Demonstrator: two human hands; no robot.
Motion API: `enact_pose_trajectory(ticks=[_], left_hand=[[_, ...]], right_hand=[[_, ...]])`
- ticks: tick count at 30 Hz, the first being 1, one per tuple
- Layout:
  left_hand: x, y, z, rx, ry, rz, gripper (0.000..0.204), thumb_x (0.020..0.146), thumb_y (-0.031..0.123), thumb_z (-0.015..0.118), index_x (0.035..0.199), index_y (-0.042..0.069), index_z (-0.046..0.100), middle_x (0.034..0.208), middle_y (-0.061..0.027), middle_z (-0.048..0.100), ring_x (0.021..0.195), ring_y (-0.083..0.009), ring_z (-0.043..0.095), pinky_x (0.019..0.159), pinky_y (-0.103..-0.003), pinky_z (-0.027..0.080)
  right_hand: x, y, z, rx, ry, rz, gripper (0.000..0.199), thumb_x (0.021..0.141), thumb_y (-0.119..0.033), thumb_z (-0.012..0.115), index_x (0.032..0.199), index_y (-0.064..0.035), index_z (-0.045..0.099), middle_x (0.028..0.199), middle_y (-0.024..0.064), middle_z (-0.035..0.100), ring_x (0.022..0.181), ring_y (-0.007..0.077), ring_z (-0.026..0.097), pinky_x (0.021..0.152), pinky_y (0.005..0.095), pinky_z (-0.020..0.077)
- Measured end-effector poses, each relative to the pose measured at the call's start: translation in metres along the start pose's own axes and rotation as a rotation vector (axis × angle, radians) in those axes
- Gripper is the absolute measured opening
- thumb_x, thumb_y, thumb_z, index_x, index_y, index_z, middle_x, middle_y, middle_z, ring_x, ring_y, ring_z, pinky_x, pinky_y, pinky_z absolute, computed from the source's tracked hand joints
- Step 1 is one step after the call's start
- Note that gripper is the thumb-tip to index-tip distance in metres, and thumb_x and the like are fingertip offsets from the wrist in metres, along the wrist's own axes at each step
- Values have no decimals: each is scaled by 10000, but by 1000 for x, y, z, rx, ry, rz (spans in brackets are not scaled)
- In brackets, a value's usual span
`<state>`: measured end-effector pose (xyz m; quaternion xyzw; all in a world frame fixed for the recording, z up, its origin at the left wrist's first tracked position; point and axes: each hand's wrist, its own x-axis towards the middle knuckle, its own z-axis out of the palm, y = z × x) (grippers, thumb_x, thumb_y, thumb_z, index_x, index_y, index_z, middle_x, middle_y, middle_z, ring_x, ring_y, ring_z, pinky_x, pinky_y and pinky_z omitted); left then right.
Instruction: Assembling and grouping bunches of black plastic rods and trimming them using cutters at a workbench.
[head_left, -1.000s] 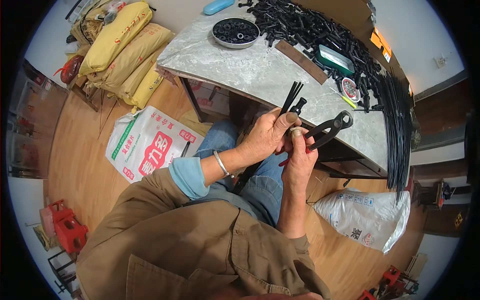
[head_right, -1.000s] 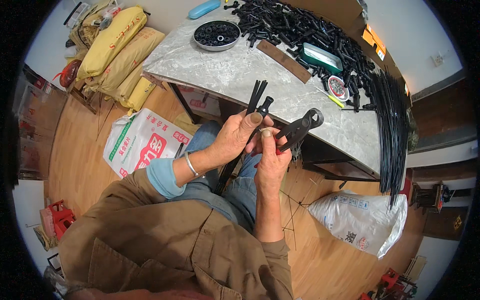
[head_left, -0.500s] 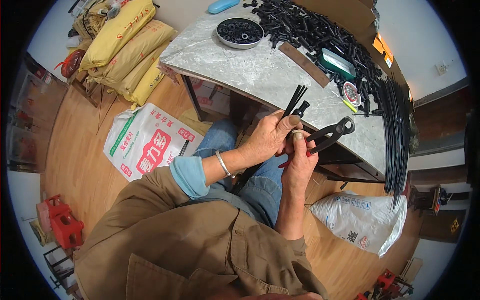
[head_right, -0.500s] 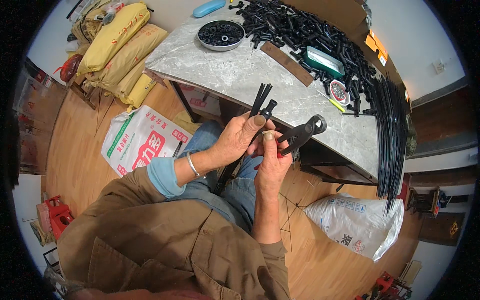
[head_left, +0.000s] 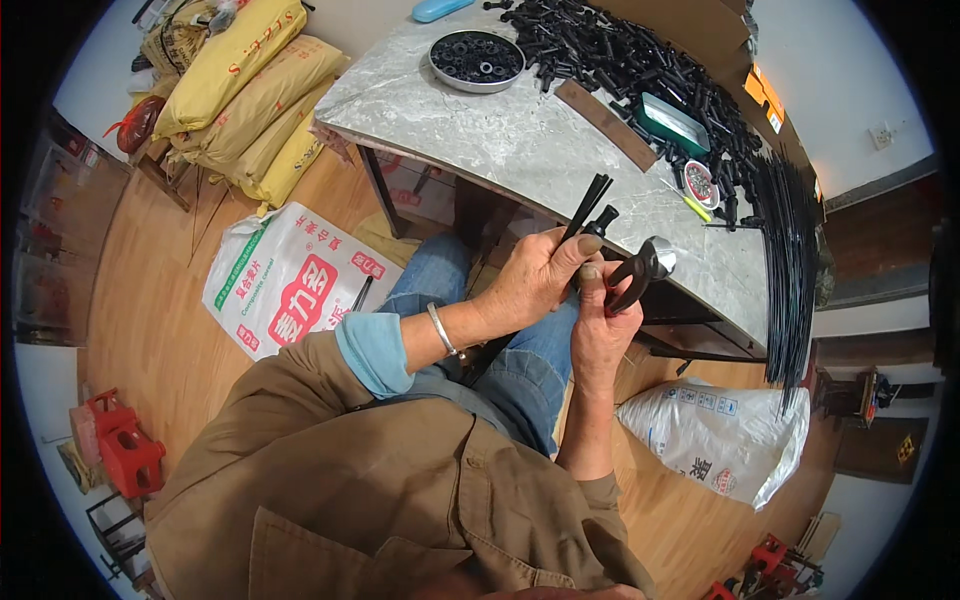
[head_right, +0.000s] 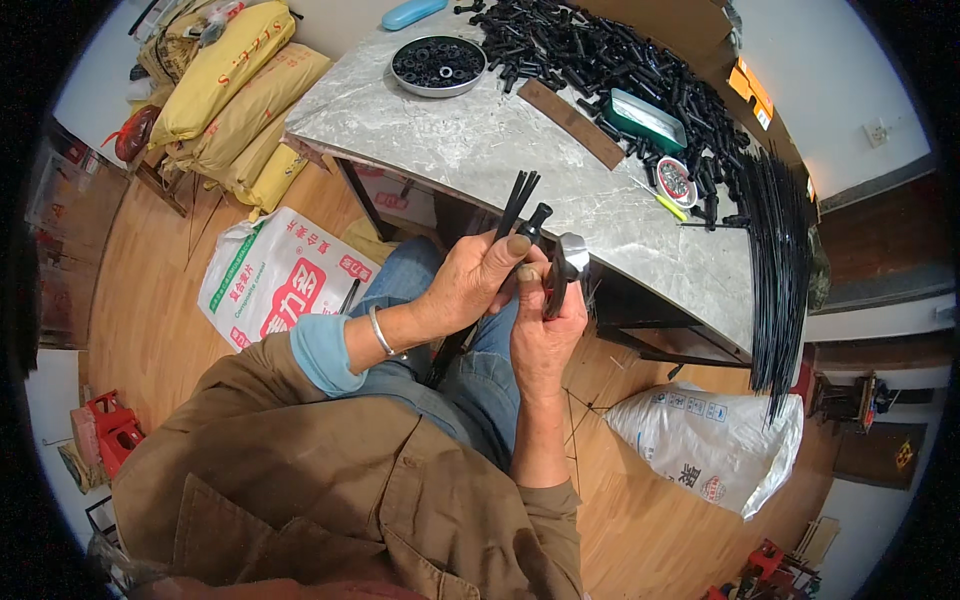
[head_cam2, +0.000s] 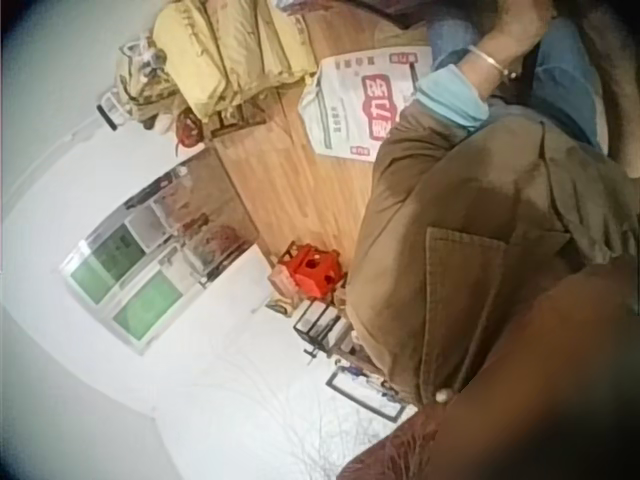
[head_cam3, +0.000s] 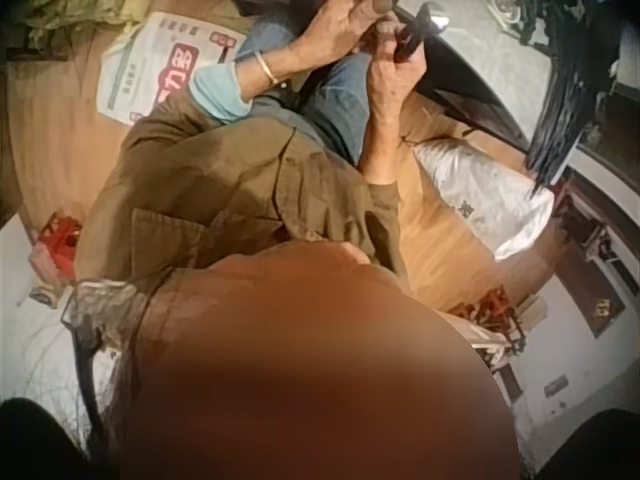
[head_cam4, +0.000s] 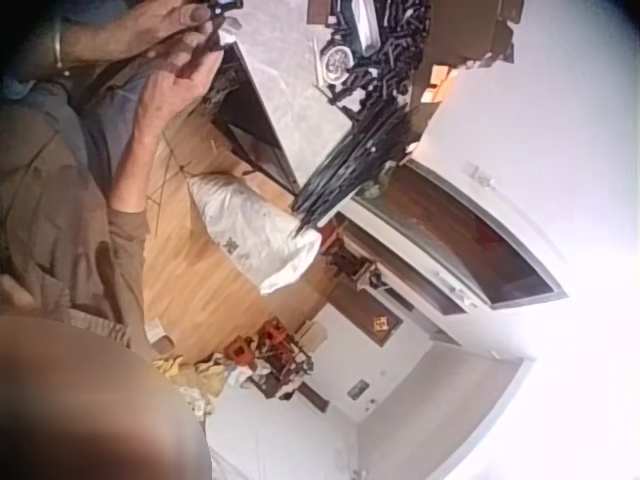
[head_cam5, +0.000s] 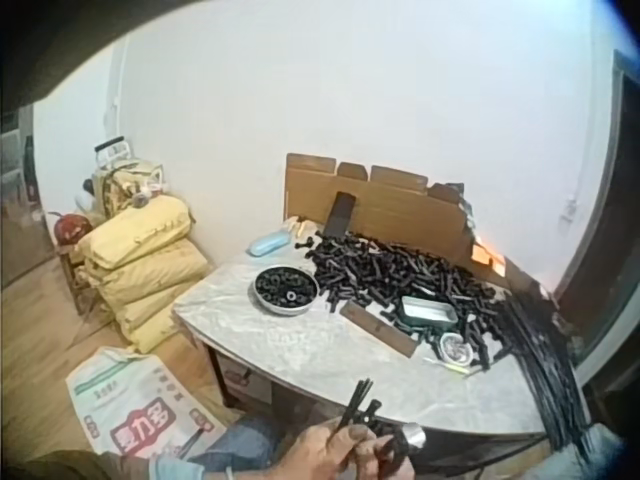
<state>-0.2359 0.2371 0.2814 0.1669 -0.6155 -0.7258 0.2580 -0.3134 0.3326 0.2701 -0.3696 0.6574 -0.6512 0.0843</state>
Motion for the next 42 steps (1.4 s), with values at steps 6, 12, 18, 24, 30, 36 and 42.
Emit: enact_pose_trajectory(ticks=[6, 12, 18, 24, 30, 36, 42], left_hand=[[2, -1, 4, -50, 46, 25, 667, 919, 615, 404, 858, -6, 639, 601, 1, 550, 457, -40, 433, 408, -194, 320], [6, -9, -7, -62, -14, -32, 691, 909, 632, 398, 862, -14, 635, 613, -10, 559, 461, -43, 441, 415, -195, 325], [9, 1, -15, -79, -39, -158, 726, 863, 696, 417, 813, 1, 618, 543, 2, 499, 445, -52, 440, 410, -198, 337], [9, -3, -18, -130, -79, -178, 709, 869, 684, 423, 812, 0, 604, 525, 7, 464, 434, -51, 433, 387, -197, 324], [6, 1, -8, -177, -162, -184, 671, 880, 656, 442, 792, 8, 592, 508, 18, 448, 401, -50, 414, 364, -199, 306], [1, 7, -3, -194, -142, -169, 705, 865, 693, 422, 756, 20, 604, 499, 17, 449, 403, -51, 419, 374, -198, 321], [4, 1, -13, -181, -186, -188, 715, 866, 695, 414, 763, 11, 594, 491, 12, 441, 398, -54, 419, 371, -200, 324]], right_hand=[[0, -26, 2, 232, -51, 206, 182, 933, -198, 602, 895, -20, 605, 669, -23, 509, 602, 62, 455, 541, 219, 375], [-3, -22, -5, 216, -75, 292, 230, 944, -226, 574, 1002, -6, 608, 731, 20, 563, 558, 83, 509, 469, 215, 395], [-2, -53, -56, 169, -390, 620, 323, 932, -173, 519, 1191, 16, 481, 760, 92, 583, 476, 143, 529, 421, 264, 452], [-14, -82, -91, 60, -651, 799, 316, 936, -183, 530, 1167, 29, 488, 632, 51, 501, 402, 134, 486, 356, 250, 400], [-21, -72, -85, 125, -698, 882, 270, 955, -207, 538, 1085, 28, 511, 618, 27, 442, 415, 110, 450, 376, 253, 385], [-28, -72, -82, 164, -709, 925, 264, 960, -201, 530, 1089, 29, 511, 632, 35, 450, 436, 117, 464, 389, 264, 400], [-24, -76, -81, 213, -729, 946, 306, 955, -221, 535, 1116, 38, 501, 657, 69, 503, 469, 145, 514, 429, 283, 466]])
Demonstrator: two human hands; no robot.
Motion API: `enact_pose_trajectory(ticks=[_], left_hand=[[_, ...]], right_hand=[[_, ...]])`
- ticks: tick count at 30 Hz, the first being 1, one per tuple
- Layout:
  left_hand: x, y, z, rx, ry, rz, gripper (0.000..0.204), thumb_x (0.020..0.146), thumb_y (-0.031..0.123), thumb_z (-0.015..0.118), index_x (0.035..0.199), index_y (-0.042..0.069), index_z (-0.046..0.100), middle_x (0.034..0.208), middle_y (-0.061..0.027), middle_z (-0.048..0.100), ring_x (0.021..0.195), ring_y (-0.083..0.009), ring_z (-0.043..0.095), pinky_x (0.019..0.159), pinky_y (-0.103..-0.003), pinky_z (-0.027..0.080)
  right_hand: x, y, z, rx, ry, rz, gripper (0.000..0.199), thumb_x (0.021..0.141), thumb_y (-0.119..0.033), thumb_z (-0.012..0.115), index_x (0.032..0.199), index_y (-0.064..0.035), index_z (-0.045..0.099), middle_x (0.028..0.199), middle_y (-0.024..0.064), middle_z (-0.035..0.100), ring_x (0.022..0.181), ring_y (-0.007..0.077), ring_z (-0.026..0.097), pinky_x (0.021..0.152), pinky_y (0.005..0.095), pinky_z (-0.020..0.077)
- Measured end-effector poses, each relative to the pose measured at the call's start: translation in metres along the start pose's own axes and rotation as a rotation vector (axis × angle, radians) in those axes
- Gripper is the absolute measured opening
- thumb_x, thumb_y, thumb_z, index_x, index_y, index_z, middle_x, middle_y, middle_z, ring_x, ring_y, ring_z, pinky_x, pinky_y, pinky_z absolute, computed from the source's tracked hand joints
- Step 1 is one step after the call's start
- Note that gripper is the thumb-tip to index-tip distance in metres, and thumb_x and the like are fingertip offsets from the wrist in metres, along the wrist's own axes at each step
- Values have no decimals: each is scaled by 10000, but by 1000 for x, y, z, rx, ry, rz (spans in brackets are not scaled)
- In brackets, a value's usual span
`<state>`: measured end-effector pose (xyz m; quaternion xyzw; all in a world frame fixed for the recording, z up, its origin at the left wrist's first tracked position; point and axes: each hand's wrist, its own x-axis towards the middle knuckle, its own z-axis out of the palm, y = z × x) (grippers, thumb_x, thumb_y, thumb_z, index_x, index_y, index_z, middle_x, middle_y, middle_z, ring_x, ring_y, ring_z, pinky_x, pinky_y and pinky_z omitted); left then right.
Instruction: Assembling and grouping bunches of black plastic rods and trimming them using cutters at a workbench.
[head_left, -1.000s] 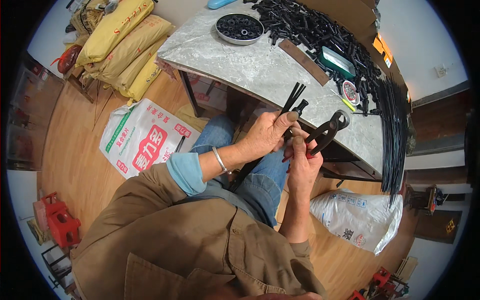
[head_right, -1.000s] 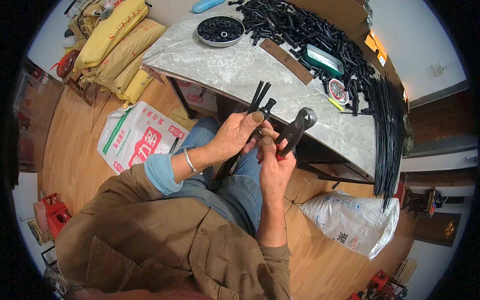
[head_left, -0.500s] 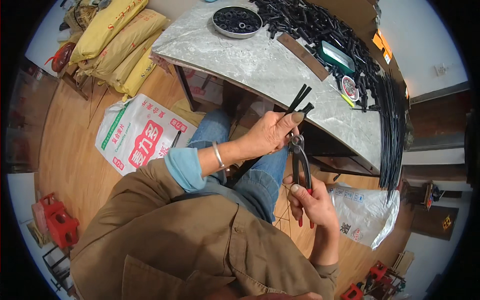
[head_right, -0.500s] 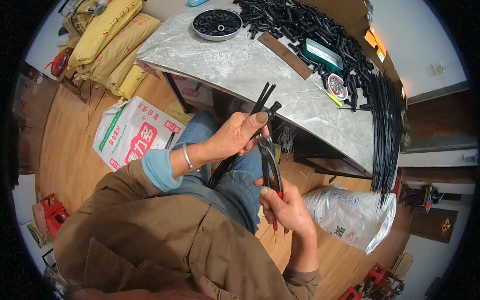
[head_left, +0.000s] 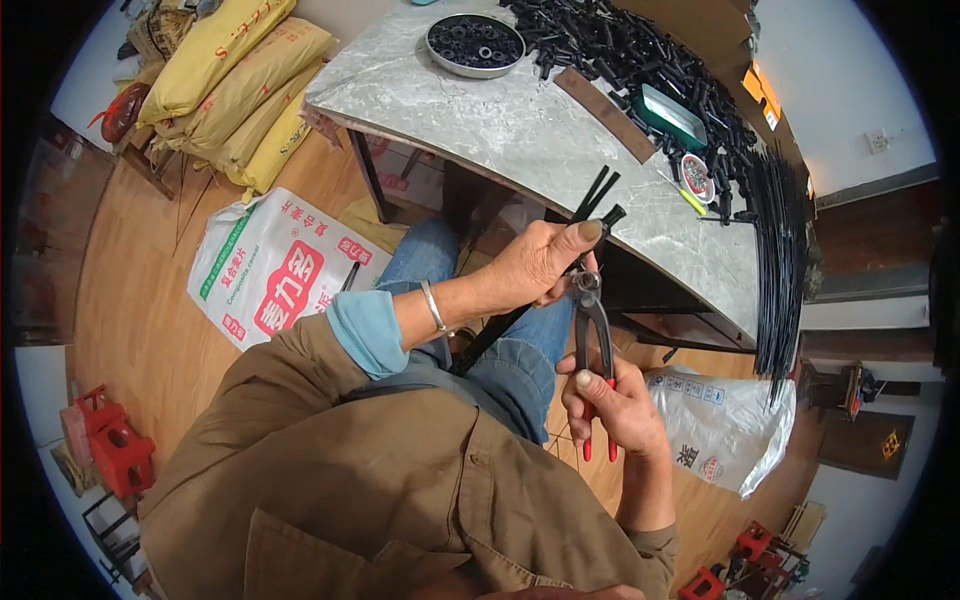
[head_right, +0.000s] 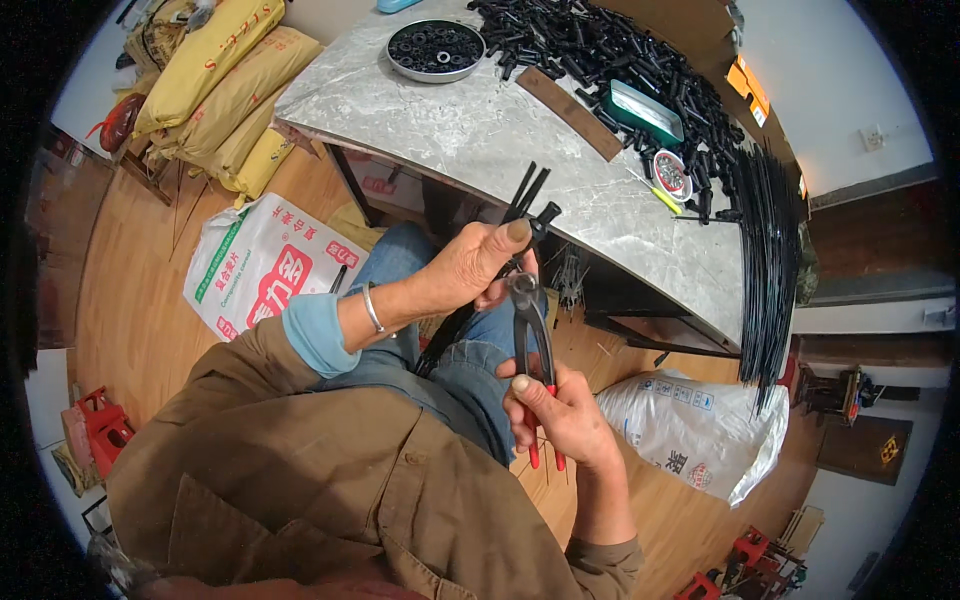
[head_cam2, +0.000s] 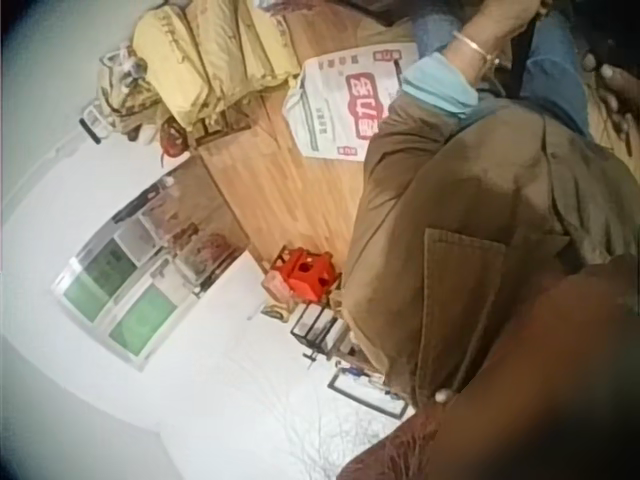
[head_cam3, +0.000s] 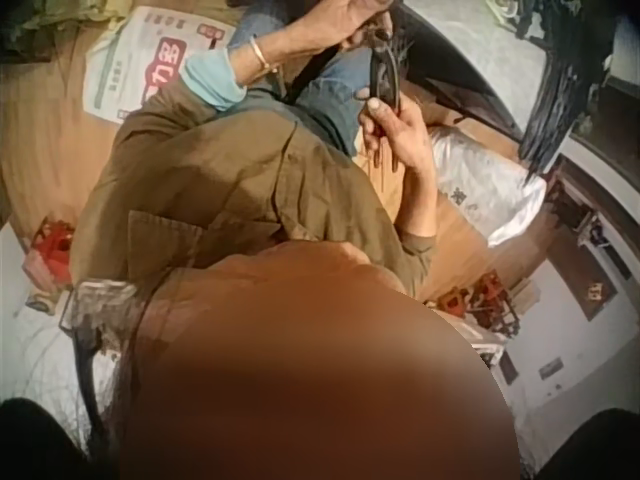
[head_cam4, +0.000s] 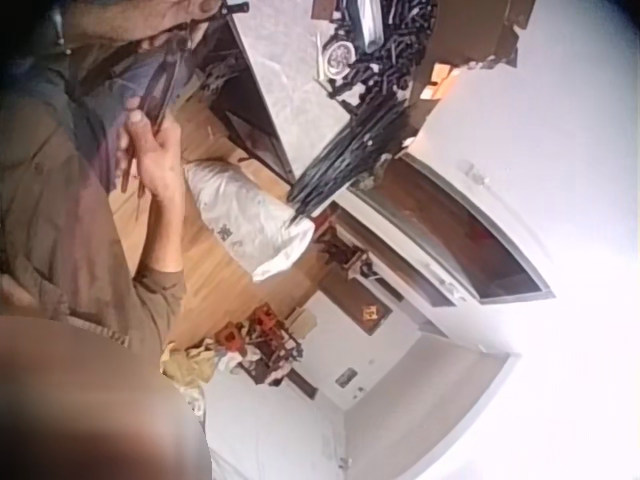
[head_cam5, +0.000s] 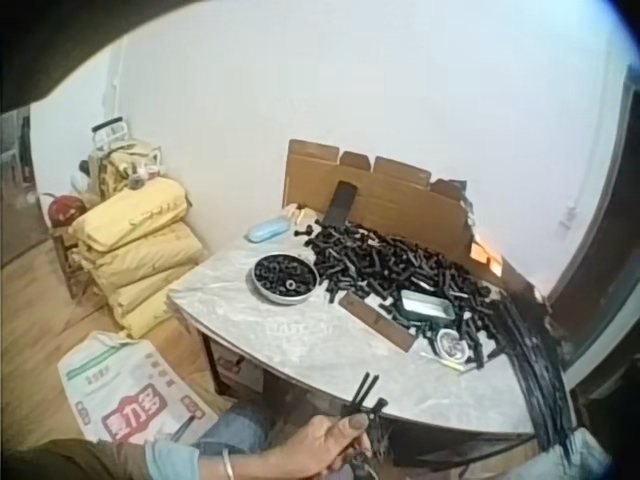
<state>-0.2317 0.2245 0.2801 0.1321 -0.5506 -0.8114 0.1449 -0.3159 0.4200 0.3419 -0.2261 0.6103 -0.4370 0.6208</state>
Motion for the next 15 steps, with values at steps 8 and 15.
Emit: enact_pose_trajectory(ticks=[8, 15], left_hand=[[1, 1, 2, -24, 10, -17, 702, 863, 689, 432, 792, 5, 576, 467, 7, 432, 386, -53, 415, 349, -197, 314], [0, 1, 5, -2, 33, -2, 710, 852, 702, 438, 800, 5, 569, 467, 14, 420, 383, -50, 404, 356, -202, 306]], right_hand=[[-1, -15, -10, 46, -89, 35, 466, 945, -233, 532, 1261, 82, 401, 944, 221, 635, 722, 275, 670, 635, 369, 563], [-3, -23, -11, -22, -71, 54, 477, 939, -249, 540, 1258, 81, 408, 935, 210, 634, 708, 270, 666, 628, 366, 560]])
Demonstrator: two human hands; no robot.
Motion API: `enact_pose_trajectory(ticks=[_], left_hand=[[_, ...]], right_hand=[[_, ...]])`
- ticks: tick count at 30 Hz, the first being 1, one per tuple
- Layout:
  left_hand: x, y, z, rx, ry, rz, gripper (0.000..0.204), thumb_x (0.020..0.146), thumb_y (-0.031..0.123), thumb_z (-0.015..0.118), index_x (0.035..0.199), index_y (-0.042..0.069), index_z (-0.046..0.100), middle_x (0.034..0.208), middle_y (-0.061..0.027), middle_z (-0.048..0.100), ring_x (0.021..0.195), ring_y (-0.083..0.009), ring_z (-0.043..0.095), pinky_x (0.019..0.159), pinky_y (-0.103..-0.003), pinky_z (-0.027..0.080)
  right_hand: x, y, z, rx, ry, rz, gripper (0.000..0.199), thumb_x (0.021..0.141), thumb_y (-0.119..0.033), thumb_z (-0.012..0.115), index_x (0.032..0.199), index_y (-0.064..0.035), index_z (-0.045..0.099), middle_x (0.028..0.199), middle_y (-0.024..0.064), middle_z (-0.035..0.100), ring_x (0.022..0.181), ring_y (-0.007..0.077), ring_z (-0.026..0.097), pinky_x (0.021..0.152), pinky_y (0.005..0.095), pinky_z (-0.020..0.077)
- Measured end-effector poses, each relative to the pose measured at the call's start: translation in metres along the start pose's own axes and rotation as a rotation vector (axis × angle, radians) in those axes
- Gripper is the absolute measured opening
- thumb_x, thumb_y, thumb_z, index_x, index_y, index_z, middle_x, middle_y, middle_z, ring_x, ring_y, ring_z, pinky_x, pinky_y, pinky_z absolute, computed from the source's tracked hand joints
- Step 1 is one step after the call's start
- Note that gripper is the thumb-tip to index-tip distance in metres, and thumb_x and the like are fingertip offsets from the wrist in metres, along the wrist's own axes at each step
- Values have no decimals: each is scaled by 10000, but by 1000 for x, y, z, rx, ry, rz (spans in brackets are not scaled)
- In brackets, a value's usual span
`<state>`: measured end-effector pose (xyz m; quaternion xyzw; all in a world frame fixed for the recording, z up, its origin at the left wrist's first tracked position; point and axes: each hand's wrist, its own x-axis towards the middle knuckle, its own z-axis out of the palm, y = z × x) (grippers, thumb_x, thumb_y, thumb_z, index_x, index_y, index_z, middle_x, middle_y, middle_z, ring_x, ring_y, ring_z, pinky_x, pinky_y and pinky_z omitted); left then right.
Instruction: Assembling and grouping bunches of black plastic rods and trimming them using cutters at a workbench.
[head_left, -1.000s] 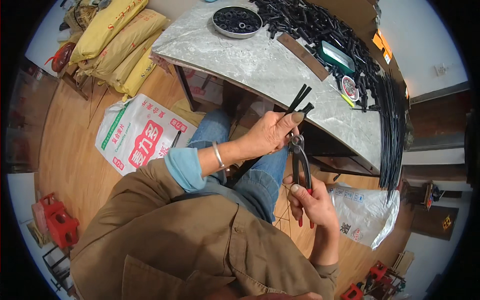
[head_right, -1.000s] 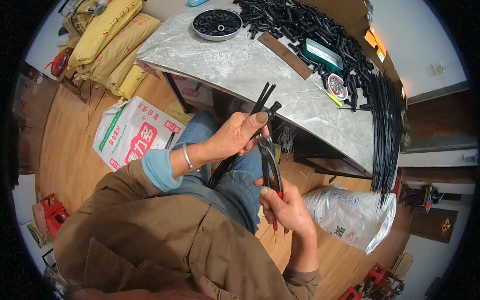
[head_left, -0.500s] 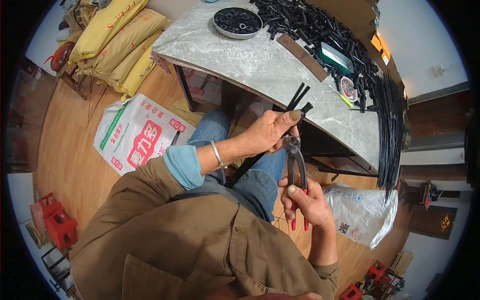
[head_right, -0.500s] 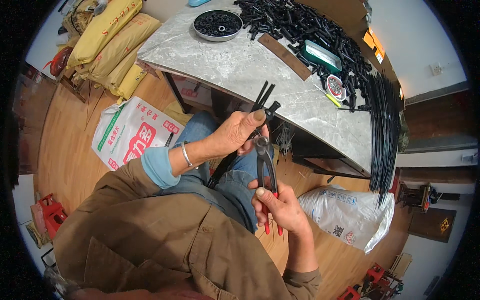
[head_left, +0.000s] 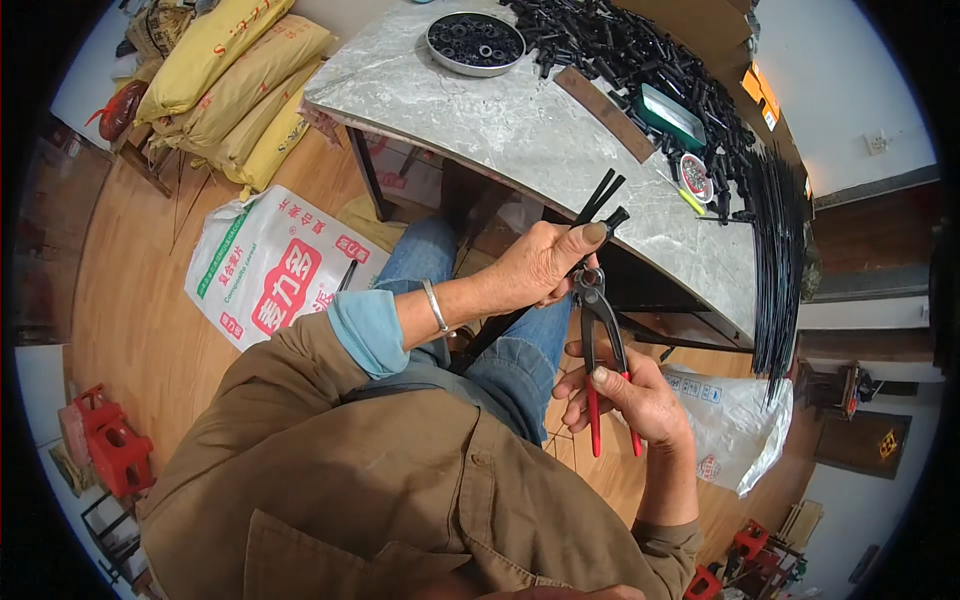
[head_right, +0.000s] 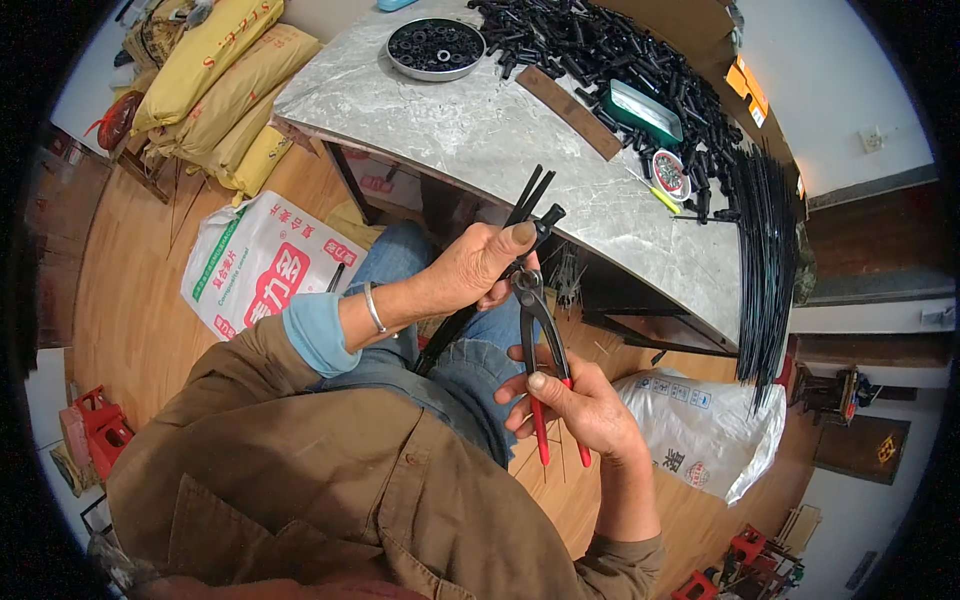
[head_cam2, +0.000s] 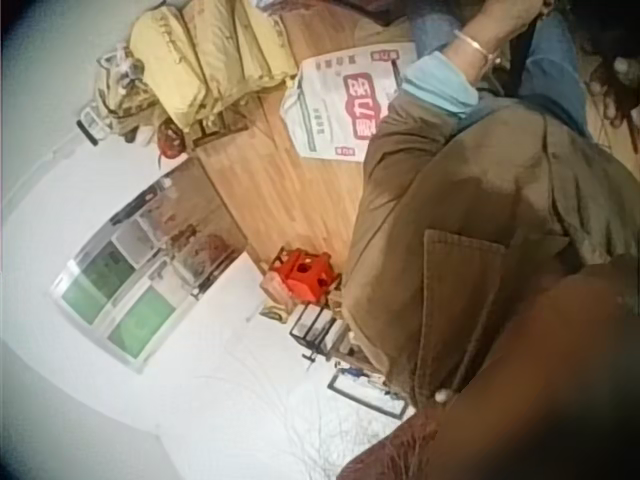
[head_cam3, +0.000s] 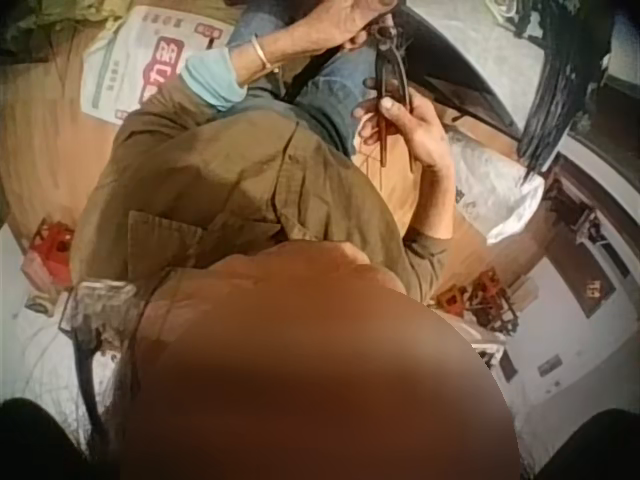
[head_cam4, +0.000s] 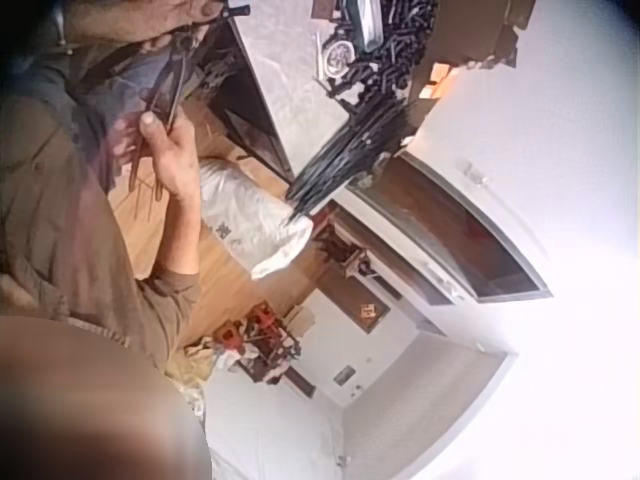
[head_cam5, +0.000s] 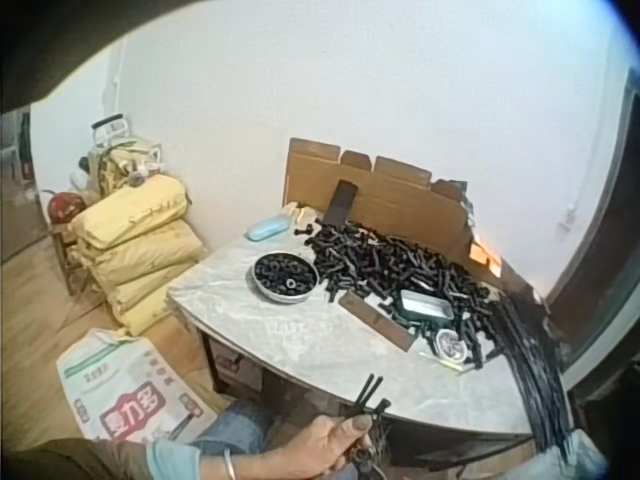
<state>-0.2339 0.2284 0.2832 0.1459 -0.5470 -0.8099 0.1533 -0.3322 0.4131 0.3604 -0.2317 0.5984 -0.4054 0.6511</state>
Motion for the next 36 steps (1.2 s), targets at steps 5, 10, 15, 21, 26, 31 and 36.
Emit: enact_pose_trajectory(ticks=[5, 10, 15, 21, 26, 31, 36], left_hand=[[-1, 0, -2, 9, -15, -4, 709, 848, 706, 441, 810, 10, 574, 482, 14, 435, 389, -51, 405, 363, -205, 305], [1, -4, -2, 42, 40, 52, 702, 870, 692, 415, 781, 15, 579, 490, 13, 449, 393, -49, 406, 365, -211, 299], [-5, 2, -3, 46, 24, 61, 684, 879, 682, 411, 727, 31, 557, 467, 8, 413, 385, -57, 384, 365, -223, 269], [-6, 4, -1, 50, -12, 9, 705, 856, 705, 427, 756, 17, 549, 462, 3, 407, 383, -60, 404, 364, -213, 291], [-6, 5, -1, 41, -20, 14, 722, 840, 725, 422, 782, 14, 537, 463, 7, 398, 372, -66, 407, 350, -210, 302], [-7, 6, -1, 39, -23, 15, 718, 845, 720, 416, 784, 17, 546, 461, 14, 395, 377, -61, 407, 358, -210, 306], [-7, 2, 0, 35, 24, -4, 710, 849, 715, 417, 799, 21, 553, 460, 15, 399, 382, -60, 403, 366, -213, 290]], right_hand=[[2, 4, 3, -23, 47, 5, 407, 929, -248, 559, 1180, 60, 471, 780, 125, 576, 545, 208, 578, 513, 331, 516], [8, 15, 28, 371, -9, 32, 319, 921, -225, 569, 1138, -3, 498, 686, 68, 474, 479, 171, 471, 422, 341, 453], [12, 19, 32, 385, -15, -17, 293, 939, -211, 548, 1146, -12, 489, 694, 63, 499, 507, 169, 500, 453, 325, 458], [4, 5, 9, -84, 41, 25, 304, 965, -202, 506, 1143, 42, 468, 734, 82, 582, 568, 172, 582, 544, 321, 535], [1, -4, 9, -46, 58, 31, 317, 968, -197, 497, 1163, 50, 463, 754, 92, 589, 580, 177, 594, 536, 314, 539], [-1, -8, 8, 30, 7, 94, 234, 973, -184, 486, 1066, 30, 465, 671, 52, 504, 505, 148, 533, 458, 300, 497], [7, -8, 19, -602, 302, 90, 114, 974, -151, 452, 976, -37, 450, 601, 8, 450, 427, 105, 457, 354, 253, 403]])
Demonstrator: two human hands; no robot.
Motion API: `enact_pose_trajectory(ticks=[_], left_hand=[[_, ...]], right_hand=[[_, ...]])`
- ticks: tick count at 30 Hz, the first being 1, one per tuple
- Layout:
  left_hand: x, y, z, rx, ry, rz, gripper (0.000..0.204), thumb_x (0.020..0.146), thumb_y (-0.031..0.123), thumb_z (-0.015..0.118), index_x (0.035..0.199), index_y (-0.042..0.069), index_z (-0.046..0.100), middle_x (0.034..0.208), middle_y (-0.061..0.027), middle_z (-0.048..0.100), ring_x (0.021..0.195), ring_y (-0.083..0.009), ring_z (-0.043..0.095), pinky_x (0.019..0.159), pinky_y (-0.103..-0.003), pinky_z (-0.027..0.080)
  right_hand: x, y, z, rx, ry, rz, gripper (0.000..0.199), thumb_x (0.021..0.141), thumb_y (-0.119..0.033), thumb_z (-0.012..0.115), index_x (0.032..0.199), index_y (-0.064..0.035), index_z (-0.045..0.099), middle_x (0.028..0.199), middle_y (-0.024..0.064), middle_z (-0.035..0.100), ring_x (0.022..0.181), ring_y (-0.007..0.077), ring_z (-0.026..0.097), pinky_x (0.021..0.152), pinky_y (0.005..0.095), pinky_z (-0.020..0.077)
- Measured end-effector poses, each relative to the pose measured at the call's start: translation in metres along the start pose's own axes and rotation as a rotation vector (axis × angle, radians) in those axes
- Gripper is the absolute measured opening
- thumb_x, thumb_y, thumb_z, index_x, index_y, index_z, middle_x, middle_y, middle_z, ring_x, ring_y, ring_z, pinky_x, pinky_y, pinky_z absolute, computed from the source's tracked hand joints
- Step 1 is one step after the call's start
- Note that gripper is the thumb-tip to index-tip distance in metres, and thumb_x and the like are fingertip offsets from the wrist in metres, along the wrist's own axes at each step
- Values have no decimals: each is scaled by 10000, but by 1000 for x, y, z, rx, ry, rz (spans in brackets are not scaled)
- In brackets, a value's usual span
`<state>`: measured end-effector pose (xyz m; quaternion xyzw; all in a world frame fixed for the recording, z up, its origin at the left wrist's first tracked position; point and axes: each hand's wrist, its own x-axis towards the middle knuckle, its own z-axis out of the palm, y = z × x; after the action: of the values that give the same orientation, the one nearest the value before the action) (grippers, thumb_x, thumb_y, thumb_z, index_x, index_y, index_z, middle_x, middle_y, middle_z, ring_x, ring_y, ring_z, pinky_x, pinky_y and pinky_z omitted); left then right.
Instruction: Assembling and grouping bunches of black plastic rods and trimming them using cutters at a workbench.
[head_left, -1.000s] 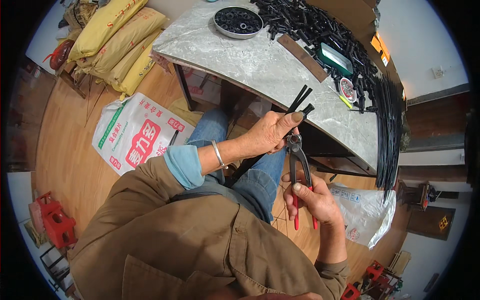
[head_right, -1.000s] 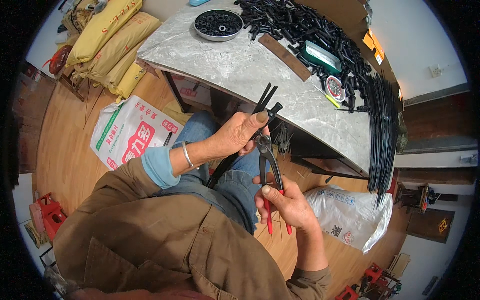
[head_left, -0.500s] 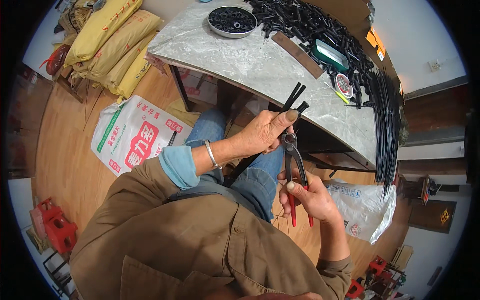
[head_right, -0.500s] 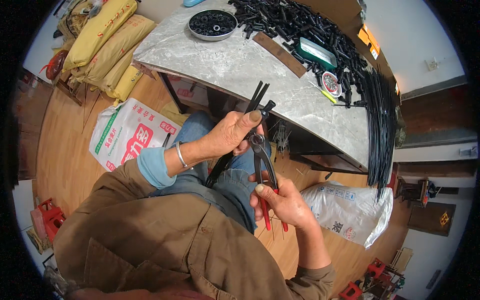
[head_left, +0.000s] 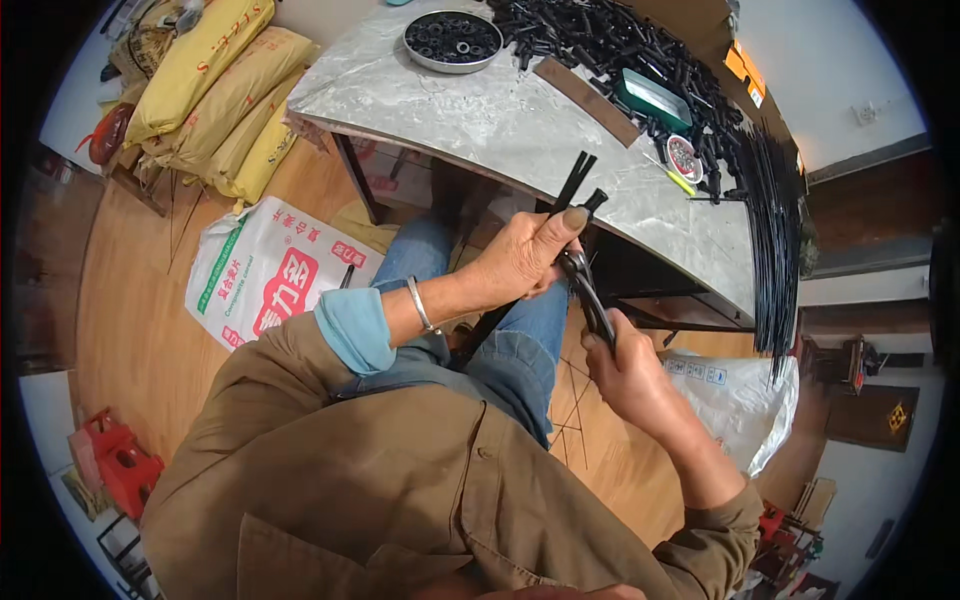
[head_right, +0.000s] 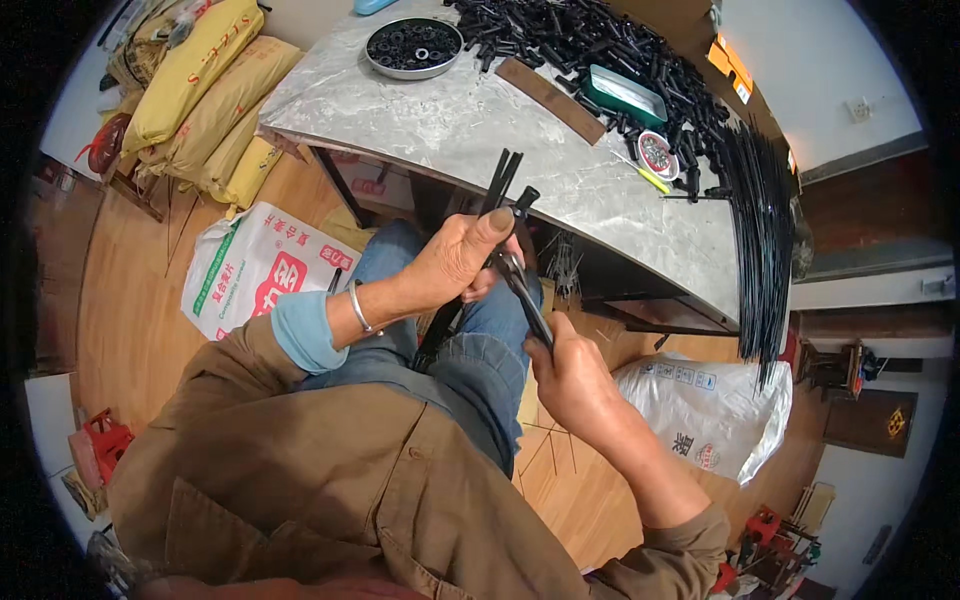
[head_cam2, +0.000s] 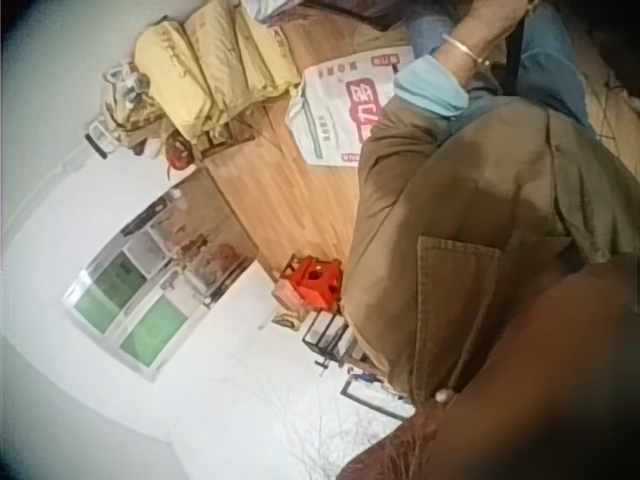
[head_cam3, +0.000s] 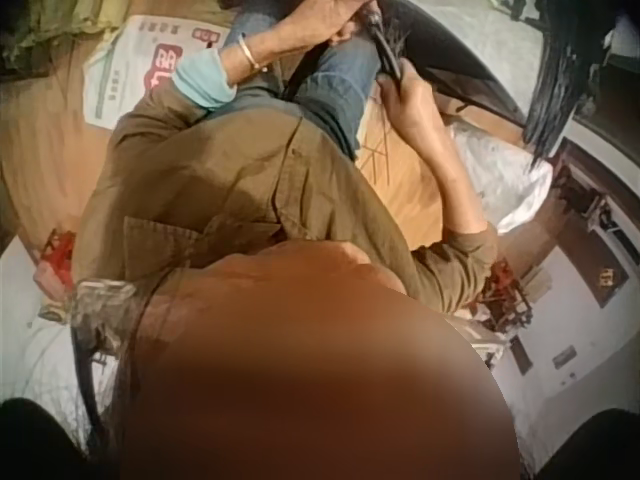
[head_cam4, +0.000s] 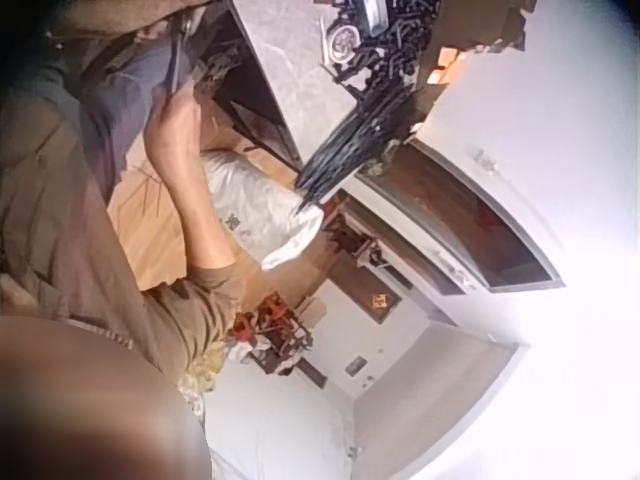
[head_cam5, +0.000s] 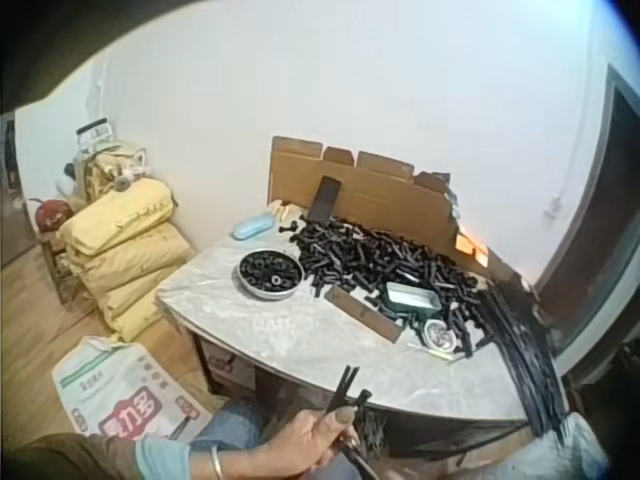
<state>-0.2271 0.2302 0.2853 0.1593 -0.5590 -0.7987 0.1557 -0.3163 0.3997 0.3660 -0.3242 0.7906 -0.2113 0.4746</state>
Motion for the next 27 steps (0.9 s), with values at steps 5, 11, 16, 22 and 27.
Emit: enact_pose_trajectory(ticks=[5, 11, 16, 22, 27], left_hand=[[4, -2, -9, -54, -15, -29, 679, 849, 701, 446, 819, 29, 538, 473, 20, 400, 382, -62, 391, 371, -213, 285], [9, -7, -13, -113, -63, -25, 680, 850, 699, 444, 821, 26, 533, 469, 19, 403, 378, -64, 391, 365, -216, 295], [6, -3, -10, -94, -88, -23, 695, 847, 710, 430, 821, 23, 529, 472, 18, 403, 382, -61, 398, 361, -213, 308], [3, 1, -4, -47, -82, -9, 711, 839, 728, 412, 808, 28, 530, 475, 14, 407, 391, -57, 414, 359, -204, 302], [0, 1, 0, 7, -70, -1, 709, 845, 719, 416, 789, 24, 545, 471, 11, 417, 390, -55, 416, 362, -204, 305]], right_hand=[[10, 0, 5, 35, 12, -83, 110, 971, -137, 462, 1015, -36, 460, 606, 19, 482, 465, 90, 490, 334, 237, 369], [2, 4, -18, 230, -174, -140, 168, 971, -118, 472, 1080, 10, 460, 739, 63, 559, 596, 125, 577, 573, 289, 516], [-5, -11, -32, 204, -250, -3, 243, 968, -155, 497, 1142, 11, 463, 689, 42, 523, 540, 116, 537, 499, 269, 475], [-8, -12, -33, 284, -297, 34, 211, 971, -182, 506, 1089, -11, 471, 639, 5, 433, 493, 95, 455, 441, 252, 403], [-13, -18, -30, 317, -287, 131, 163, 971, -171, 504, 1036, -26, 469, 634, -2, 426, 495, 92, 433, 438, 263, 383]])
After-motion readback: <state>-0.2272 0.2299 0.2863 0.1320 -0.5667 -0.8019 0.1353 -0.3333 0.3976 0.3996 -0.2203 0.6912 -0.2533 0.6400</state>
